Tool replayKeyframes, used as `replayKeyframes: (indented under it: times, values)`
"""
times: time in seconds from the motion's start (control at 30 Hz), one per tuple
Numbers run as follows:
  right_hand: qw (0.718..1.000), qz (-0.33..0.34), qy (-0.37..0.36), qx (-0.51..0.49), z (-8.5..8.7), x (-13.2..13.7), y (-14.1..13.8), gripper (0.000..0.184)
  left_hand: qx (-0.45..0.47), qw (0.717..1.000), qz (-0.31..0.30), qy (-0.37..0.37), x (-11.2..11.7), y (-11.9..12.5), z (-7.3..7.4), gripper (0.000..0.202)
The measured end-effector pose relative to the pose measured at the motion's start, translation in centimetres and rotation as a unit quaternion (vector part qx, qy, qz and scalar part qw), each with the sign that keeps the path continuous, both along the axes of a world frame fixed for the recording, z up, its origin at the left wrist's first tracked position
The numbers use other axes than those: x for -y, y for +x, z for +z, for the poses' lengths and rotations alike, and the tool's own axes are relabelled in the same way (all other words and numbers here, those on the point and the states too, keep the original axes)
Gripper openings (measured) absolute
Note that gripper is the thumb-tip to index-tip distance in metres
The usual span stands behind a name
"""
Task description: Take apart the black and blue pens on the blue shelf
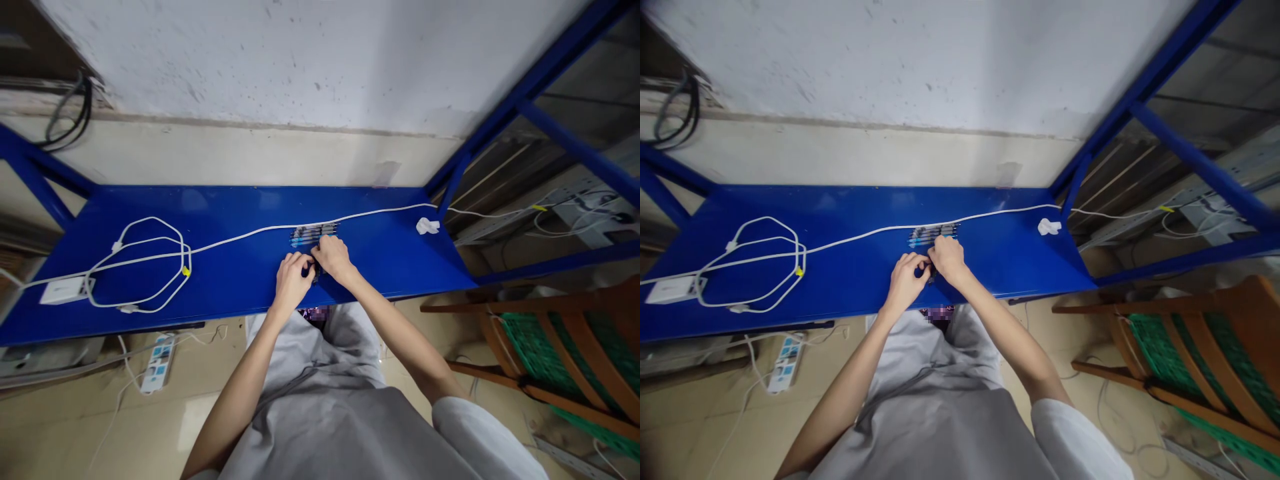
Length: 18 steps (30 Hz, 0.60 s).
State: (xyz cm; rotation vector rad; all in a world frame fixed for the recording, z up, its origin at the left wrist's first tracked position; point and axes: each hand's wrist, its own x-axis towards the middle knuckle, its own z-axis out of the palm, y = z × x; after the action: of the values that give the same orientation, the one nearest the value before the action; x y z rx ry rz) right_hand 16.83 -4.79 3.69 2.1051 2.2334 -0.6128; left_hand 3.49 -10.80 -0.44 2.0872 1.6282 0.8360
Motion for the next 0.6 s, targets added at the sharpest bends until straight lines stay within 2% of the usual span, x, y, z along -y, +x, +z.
replayKeyframes:
  times: [0.27, 0.6]
  values:
    - [0.996, -0.054, 0.062, -0.045, -0.3, -0.7, 1.6, 0.022, 0.014, 1.000, 0.005, -0.004, 0.0, 0.0, 0.0, 0.008]
    - [0.975, -0.060, 0.125, -0.172, 0.2, -0.4, 3.6, 0.019, 0.017, 1.000, 0.006, -0.009, 0.0, 0.0, -0.2, 0.010]
